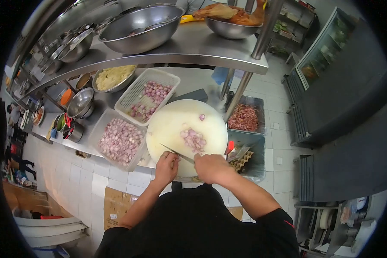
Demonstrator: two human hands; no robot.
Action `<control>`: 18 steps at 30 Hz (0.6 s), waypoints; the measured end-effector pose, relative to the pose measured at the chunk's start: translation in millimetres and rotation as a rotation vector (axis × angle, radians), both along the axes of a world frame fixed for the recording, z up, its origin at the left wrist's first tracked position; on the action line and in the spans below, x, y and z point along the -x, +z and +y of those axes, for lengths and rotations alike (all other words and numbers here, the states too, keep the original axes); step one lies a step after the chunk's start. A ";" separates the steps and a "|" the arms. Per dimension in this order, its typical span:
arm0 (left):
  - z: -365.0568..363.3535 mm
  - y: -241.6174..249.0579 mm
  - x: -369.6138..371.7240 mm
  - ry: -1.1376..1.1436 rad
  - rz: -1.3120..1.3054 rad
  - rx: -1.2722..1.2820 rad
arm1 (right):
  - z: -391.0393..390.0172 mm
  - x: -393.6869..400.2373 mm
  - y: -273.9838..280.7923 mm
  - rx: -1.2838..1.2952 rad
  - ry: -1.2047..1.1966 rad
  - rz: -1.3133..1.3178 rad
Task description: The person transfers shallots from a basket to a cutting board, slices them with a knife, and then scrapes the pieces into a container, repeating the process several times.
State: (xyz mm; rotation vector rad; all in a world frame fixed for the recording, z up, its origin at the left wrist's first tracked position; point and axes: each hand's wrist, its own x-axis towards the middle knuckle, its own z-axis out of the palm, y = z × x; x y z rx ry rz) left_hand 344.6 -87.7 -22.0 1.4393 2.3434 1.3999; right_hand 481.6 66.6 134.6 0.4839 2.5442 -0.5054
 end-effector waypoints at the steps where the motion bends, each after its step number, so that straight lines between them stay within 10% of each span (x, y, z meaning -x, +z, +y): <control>1: -0.2 -0.4 0.1 0.000 -0.013 0.003 | -2.8 0.0 -0.5 0.018 -0.013 0.018; 18: -0.2 -12.9 1.9 -0.022 0.030 -0.001 | 30.0 -4.6 -30.1 0.089 -0.020 -0.007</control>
